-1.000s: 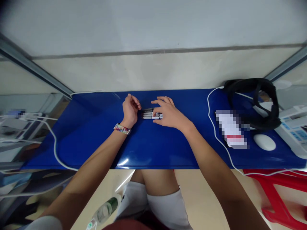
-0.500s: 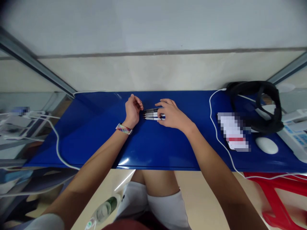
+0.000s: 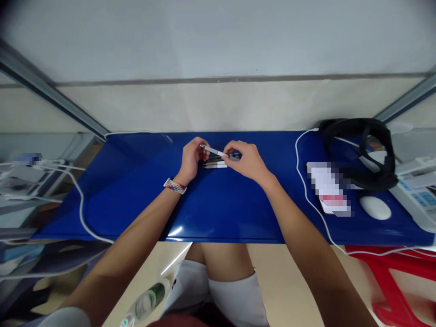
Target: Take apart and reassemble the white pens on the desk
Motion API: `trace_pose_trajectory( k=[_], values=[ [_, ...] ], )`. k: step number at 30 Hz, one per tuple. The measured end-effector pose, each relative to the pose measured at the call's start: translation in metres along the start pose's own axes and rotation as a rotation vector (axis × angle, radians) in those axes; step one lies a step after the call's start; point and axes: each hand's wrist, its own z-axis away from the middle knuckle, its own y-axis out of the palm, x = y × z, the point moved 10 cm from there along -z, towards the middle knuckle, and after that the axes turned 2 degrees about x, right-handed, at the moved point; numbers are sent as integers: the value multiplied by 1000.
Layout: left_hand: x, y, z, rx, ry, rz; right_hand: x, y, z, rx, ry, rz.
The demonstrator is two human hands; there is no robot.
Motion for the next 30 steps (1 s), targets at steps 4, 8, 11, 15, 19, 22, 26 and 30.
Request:
trace_pose_trajectory(
  k=[4, 8, 11, 15, 19, 22, 26, 30],
  values=[
    [-12, 14, 7, 120, 56, -109, -3, -2, -1, -43, 14, -34],
    [-14, 17, 9, 145, 66, -142, -10, 0, -2, -69, 59, -99],
    [-12, 15, 7, 138, 60, -144, -25, -1, -3, -87, 154, -185],
    [-10, 8, 3, 110, 74, -124, -48, -7, -3, -134, 318, -408],
    [-11, 2, -1, 87, 127, -112, -56, -12, -3, -177, 360, -541],
    [-7, 0, -3, 86, 112, -102, -58, -11, -3, -186, 357, -554],
    [-2, 0, -5, 102, 97, -94, -58, -9, -5, -192, 309, -561],
    [-2, -1, -5, 107, 100, -67, -54, -9, -6, -204, 249, -553]
  ],
)
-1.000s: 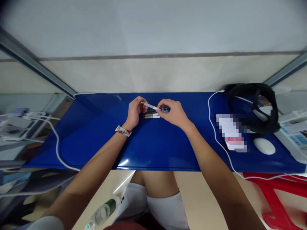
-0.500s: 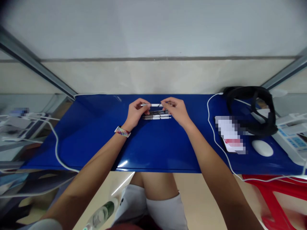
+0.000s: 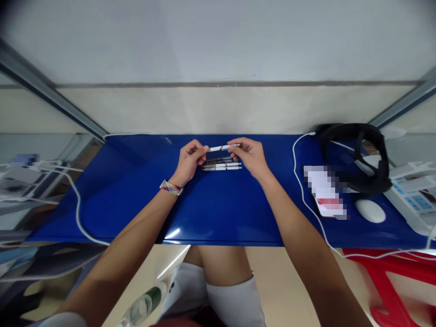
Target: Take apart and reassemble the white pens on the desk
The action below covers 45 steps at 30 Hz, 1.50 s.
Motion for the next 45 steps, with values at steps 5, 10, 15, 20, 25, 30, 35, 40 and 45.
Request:
trace_pose_trajectory(
  k=[5, 10, 15, 20, 25, 30, 35, 40, 45],
  values=[
    [-1, -1, 1, -6, -6, 14, -1, 2, 1, 10, -1, -22],
    [-3, 0, 1, 8, -4, -106, -14, 1, -1, 13, 84, -87],
    [1, -4, -2, 22, 9, -125, -18, -2, -3, 1, 99, -107],
    [4, -14, -5, -25, 26, -140, -22, -4, -5, 2, 96, -94],
    [6, -21, -6, -67, -2, -180, -24, -1, -6, 22, 68, -61],
    [6, -24, -6, -112, -38, -204, -17, 2, -4, 18, 3, -92],
    [2, -27, -6, -144, -25, -201, -16, 1, -3, -20, 12, -77],
    [-2, -23, -8, -90, 31, -206, -20, -3, -4, -59, 37, -47],
    [-6, -20, -7, -69, 94, -222, -20, -2, -4, -59, 31, -97]
  ],
)
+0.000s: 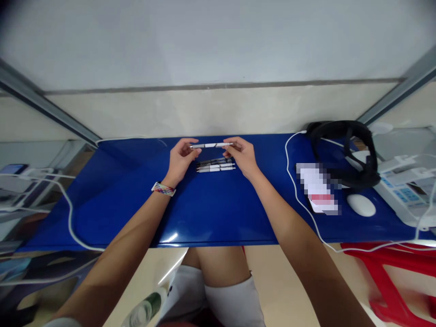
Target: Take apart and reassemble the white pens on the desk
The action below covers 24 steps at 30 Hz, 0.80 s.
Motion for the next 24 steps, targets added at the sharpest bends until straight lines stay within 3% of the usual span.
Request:
trace_pose_trajectory(
  k=[9, 17, 24],
  values=[
    [11, -9, -1, -75, -91, -21, -3, 2, -1, 1, 19, 29],
    [0, -4, -2, -6, -32, 7, -4, -3, -2, -11, 18, 31],
    [8, -9, -4, -42, -91, 17, -3, -1, -1, -23, 15, 17]
  ],
)
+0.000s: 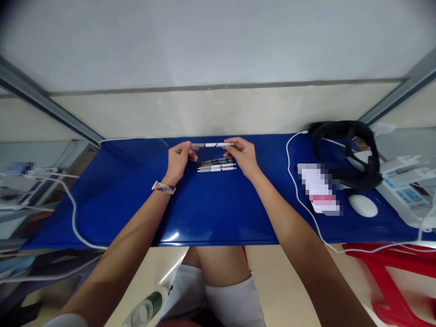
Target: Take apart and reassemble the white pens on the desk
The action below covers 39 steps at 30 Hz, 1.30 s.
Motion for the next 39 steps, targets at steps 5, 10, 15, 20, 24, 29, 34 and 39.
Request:
trace_pose_trajectory(
  k=[5, 10, 15, 20, 24, 29, 34, 39],
  values=[
    [-6, 8, 0, 73, 39, 23, -1, 0, 0, -1, 5, -5],
    [-1, 8, 3, 52, 3, -44, -3, 4, 0, 23, 18, 17],
    [5, 3, 0, 10, -18, -14, -2, 5, 1, 29, 18, 11],
    [-2, 5, 1, 45, 13, -12, -4, 4, 0, 28, 36, -20],
    [-2, 4, 1, 51, 25, -89, -4, 4, 0, 30, 23, -37],
    [-1, -3, 0, -13, 37, -120, -5, 3, 0, 54, 29, -78],
    [4, -8, -1, -62, 2, -39, -10, -8, -2, -8, 48, -124],
    [6, -14, 0, -112, -8, -25, -17, -16, -6, -55, 66, -168]
  ],
)
